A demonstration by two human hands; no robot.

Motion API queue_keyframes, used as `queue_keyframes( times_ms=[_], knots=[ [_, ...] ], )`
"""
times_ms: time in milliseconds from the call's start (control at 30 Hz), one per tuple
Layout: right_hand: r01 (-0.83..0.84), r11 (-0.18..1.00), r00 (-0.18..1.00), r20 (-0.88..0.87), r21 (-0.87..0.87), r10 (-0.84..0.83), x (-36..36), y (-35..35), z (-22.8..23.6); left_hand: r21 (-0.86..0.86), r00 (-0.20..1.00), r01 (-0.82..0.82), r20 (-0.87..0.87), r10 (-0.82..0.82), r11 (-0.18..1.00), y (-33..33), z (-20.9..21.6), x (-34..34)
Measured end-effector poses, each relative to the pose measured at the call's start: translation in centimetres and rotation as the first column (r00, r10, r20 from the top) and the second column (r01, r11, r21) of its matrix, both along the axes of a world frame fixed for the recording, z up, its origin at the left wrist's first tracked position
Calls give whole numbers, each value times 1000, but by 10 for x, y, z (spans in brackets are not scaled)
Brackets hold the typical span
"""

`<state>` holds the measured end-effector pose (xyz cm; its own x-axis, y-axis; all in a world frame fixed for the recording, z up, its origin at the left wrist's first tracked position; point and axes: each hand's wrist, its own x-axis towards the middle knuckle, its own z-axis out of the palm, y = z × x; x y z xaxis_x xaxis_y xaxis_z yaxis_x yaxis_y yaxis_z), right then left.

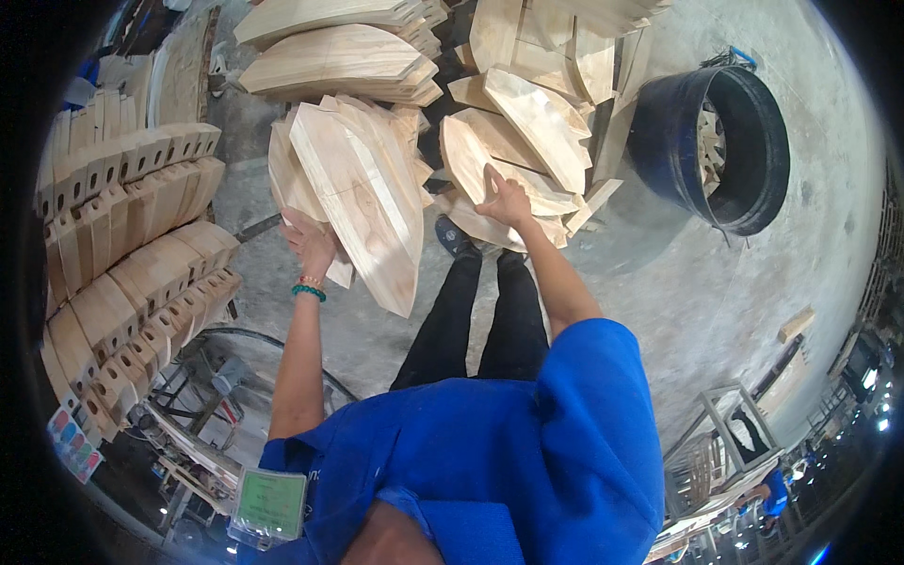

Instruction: The person repeatedly picks up curved wooden parts from a pile on the floor and stacks them into neat piles. The person handles the parts by hand, turning them over and aligning them before placing them down. The task continues throughout the clip with no visible final destination for the stacked parts.

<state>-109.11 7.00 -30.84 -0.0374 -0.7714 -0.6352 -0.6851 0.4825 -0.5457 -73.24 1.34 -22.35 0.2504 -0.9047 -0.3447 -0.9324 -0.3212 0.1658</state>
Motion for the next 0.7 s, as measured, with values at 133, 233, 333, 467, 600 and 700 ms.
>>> queue_keyframes(
  times_ms=[133, 233, 333, 467, 600, 700],
  knots=[
    [399, 638, 87, 666, 658, -741, -16, 15, 46, 10, 1000, -7, 3, 7, 1000, 4, 2, 5],
    [375, 572, -112, 648, 730, -754, -31, 22, 79, -24, 998, -57, 28, 58, 998, -4, 12, 8],
    [332, 616, -103, 676, 715, -729, -53, 31, 112, 133, 986, -124, -93, 137, 983, -20, 50, 0],
    [498, 571, 165, 575, 653, -802, -83, 26, 166, -579, 872, 356, -76, -483, 734, -51, 138, -72],
    [397, 736, 351, 651, 548, -674, -71, -7, 241, -643, 518, 614, -109, -849, 457, -57, 257, -150],
    [90, 781, 130, 770, 618, -624, -35, -25, 298, -512, 404, 730, -211, -890, 453, -62, 274, -150]
  ],
)
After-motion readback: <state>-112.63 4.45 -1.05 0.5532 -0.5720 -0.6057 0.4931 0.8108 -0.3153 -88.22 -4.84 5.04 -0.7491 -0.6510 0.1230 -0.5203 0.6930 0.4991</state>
